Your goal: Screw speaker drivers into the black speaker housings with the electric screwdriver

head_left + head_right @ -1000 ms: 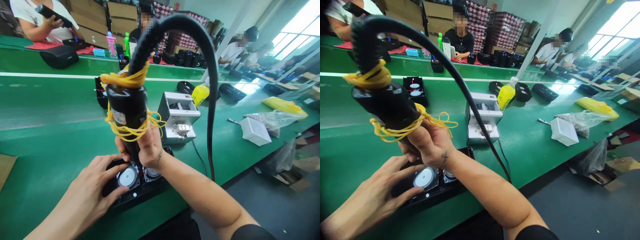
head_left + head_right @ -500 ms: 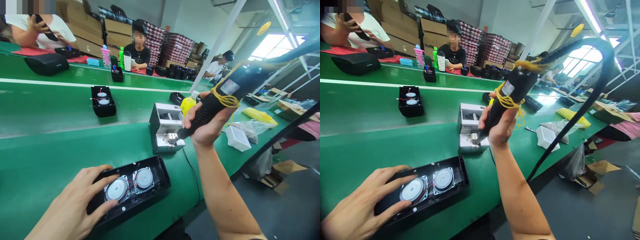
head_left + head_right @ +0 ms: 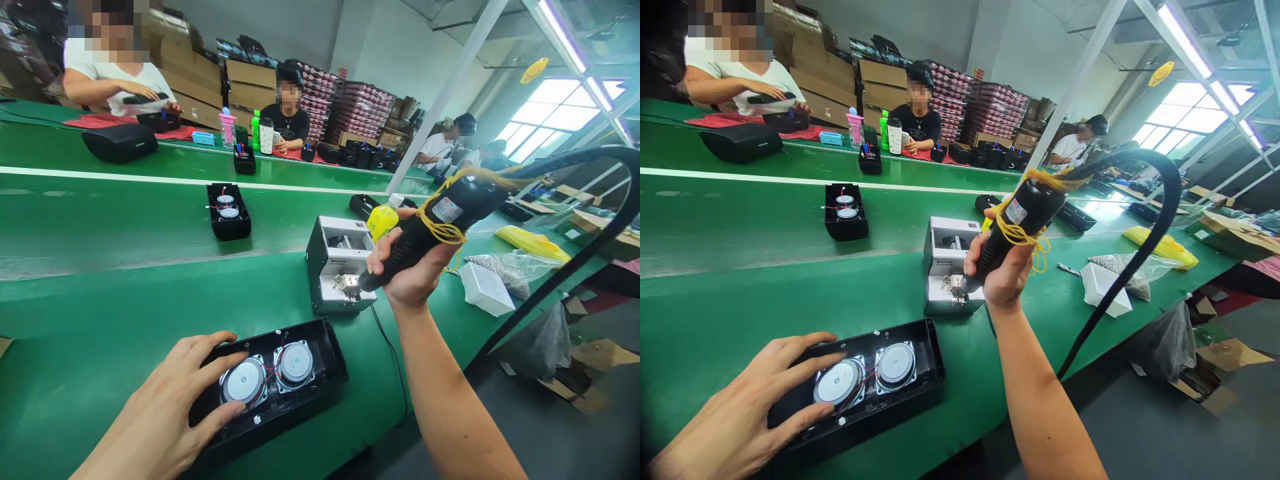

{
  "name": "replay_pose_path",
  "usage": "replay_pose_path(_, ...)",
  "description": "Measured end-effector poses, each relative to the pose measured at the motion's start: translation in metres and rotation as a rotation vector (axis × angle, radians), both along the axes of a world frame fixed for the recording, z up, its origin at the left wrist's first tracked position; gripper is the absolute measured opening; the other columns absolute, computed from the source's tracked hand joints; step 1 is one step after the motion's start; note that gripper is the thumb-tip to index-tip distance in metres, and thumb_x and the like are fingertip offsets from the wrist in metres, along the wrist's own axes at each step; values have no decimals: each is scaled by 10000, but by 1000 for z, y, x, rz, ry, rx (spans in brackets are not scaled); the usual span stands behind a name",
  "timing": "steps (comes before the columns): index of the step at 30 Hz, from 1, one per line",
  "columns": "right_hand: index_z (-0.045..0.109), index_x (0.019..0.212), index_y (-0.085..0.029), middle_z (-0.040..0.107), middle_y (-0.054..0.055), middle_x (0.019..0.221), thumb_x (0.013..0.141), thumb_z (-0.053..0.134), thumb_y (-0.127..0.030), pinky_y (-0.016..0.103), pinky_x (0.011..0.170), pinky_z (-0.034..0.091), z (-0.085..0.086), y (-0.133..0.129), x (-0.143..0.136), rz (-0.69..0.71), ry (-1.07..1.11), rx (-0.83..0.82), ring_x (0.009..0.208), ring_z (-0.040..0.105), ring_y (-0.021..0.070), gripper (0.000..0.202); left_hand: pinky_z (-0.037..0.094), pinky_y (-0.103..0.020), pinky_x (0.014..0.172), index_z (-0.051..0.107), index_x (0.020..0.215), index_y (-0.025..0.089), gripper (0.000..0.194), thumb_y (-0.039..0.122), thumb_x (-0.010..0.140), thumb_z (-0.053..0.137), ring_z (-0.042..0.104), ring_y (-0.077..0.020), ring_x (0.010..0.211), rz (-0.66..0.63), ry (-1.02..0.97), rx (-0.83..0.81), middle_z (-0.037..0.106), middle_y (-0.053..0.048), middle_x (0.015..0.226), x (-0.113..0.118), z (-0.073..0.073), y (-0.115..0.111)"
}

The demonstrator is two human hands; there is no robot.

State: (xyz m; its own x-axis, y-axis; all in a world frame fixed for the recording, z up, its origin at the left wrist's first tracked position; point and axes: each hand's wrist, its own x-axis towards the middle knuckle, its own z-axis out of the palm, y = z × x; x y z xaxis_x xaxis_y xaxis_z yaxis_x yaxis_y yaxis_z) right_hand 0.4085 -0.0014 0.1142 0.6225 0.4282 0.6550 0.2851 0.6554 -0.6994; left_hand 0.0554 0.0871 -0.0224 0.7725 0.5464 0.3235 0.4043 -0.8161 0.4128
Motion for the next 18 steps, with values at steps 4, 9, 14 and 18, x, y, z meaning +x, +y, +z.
replay_pose_path(4,730,955,-214,518,-66,568,873,604,-1010,211,361,375,1,-6,-5,-27,-18,-43,349,446,98,810,670,-531,1117,732,1423,477,442,673,1042,627,689,-346,1442,58,-32,-111,623,4,1673,-2,5,-5)
replay_pose_path(9,783,1101,-239,543,-77,560,884,652,-965,215,327,368,10,-15,-13,36,12,-34,324,409,103,769,587,-636,1213,629,1475,365,670,787,955,603,693,-393,1441,336,-125,-391,638,-77,1655,-4,6,-9)
replay_pose_path(14,823,1160,-270,551,-81,527,895,751,-862,243,290,339,33,-17,-36,242,-1,52,297,387,120,652,498,-641,1287,574,1521,287,843,790,844,596,655,-397,1494,507,-81,-719,666,-139,1619,4,14,-24)
replay_pose_path(18,829,1171,-308,615,-76,556,861,897,-717,251,301,359,45,-3,-76,469,48,5,317,424,124,517,500,-575,1283,492,1627,274,878,650,849,645,630,-365,1529,533,11,-745,610,-135,1686,14,30,-38)
